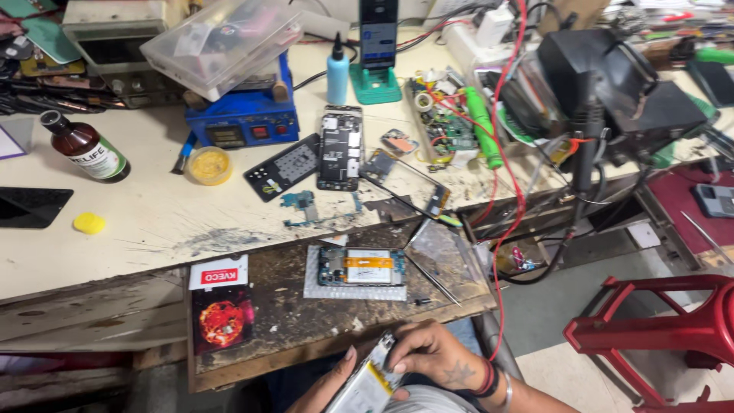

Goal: The person works on a disassembled smartphone, using tweezers to adjust internal components and a soldering iron to work on a small circuit board. The person handles the phone body, battery, and circuit board while seated at a cluttered workbench.

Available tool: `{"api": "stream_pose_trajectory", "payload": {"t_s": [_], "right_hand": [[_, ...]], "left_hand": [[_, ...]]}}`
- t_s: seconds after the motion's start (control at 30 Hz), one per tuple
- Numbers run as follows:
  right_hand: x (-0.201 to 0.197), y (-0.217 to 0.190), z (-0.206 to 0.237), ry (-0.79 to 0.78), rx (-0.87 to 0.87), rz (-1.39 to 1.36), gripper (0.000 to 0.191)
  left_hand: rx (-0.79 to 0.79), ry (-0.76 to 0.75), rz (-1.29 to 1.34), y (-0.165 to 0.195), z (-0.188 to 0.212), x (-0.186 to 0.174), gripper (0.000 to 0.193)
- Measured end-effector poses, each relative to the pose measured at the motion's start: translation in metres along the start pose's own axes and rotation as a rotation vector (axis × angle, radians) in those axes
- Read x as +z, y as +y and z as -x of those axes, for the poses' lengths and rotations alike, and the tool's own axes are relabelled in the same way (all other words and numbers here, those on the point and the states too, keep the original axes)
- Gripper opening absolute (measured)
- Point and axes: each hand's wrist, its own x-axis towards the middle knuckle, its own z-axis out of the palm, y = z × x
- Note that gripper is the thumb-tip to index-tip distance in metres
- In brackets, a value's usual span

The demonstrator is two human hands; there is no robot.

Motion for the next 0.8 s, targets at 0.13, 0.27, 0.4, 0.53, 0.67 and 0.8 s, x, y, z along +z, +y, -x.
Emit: {"api": "stream_pose_trajectory", "payload": {"t_s": [0.13, 0.27, 0.4, 0.53, 0.67, 0.8], "right_hand": [[0.015, 0.008, -0.068, 0.133, 0.239, -0.184, 0.008], [0.021, 0.002, -0.181, 0.227, 0.254, -0.195, 0.011], [0.011, -0.009, -0.300, 0.348, 0.297, -0.211, 0.013], [-0.016, -0.016, -0.384, 0.532, 0.304, -0.244, 0.014], [-0.018, -0.020, -0.430, 0.687, 0.304, -0.359, 0.017], [0.001, -0.030, -0.449, 0.718, 0.232, -0.439, 0.017]], "left_hand": [[-0.081, 0.028, 0.049, 0.072, 0.027, -0.043, 0.072], [-0.151, 0.022, 0.103, 0.194, 0.055, -0.101, 0.079], [-0.192, 0.145, 0.200, 0.316, 0.049, -0.156, 0.084], [-0.105, 0.104, 0.040, 0.408, 0.034, -0.202, 0.075], [0.144, 0.351, -0.188, 0.436, 0.031, -0.224, 0.049], [0.462, 0.513, -0.249, 0.420, 0.024, -0.222, 0.037]]}}
